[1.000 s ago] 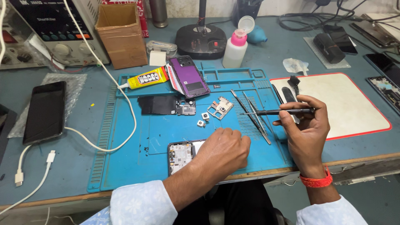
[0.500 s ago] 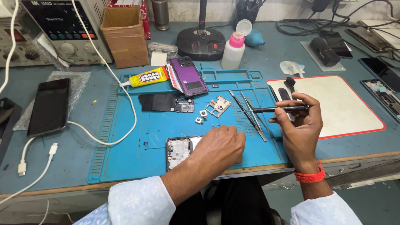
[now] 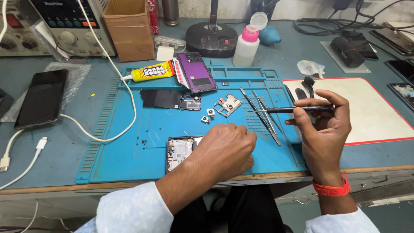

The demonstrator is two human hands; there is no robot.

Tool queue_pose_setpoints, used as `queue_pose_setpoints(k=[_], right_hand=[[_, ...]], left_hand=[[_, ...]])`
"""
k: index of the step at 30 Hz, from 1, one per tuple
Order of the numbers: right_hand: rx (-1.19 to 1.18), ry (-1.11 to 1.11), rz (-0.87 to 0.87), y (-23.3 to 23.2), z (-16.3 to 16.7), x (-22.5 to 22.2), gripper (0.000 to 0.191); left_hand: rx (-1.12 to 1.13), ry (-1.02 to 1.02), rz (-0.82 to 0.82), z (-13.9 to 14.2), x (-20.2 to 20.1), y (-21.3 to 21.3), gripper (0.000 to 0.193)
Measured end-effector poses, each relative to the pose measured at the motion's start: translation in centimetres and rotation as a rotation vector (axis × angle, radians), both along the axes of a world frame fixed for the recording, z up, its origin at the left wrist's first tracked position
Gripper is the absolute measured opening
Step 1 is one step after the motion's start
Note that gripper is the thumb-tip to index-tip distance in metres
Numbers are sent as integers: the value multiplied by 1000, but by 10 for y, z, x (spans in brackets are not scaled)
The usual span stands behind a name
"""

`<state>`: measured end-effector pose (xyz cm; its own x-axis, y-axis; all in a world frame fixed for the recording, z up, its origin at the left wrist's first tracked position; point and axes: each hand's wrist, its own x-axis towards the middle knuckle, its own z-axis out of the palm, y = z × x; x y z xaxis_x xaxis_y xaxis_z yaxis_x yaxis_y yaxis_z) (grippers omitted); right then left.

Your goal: The person repairs a disassembled smartphone on a blue silicone mat, using a screwdriver to unscrew and re-tighten screws on the phone body. They pick up small components and screws from the mat, position them on the phone, and handle a small part with both hands before placing it back on the mat.

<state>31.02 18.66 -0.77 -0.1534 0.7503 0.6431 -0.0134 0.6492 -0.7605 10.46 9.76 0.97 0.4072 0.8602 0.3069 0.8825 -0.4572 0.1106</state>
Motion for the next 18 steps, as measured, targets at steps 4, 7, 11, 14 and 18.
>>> queue_pose_setpoints(k=[4, 7, 11, 14, 18], right_hand=[[-10, 17, -12, -2, 2, -1, 44], [-12, 11, -28, -2, 3, -2, 45], [-6, 4, -52, -2, 3, -2, 45], [-4, 5, -50, -1, 2, -2, 45], [-2, -1, -34, 0, 2, -1, 45]], left_hand=[[15, -70, -5, 5, 0, -3, 10], [31, -111, -11, 8, -1, -6, 9], [-78, -108, -10, 10, -5, -9, 11], [-62, -151, -16, 12, -7, -8, 10], [-52, -88, 6, 12, -5, -5, 8]])
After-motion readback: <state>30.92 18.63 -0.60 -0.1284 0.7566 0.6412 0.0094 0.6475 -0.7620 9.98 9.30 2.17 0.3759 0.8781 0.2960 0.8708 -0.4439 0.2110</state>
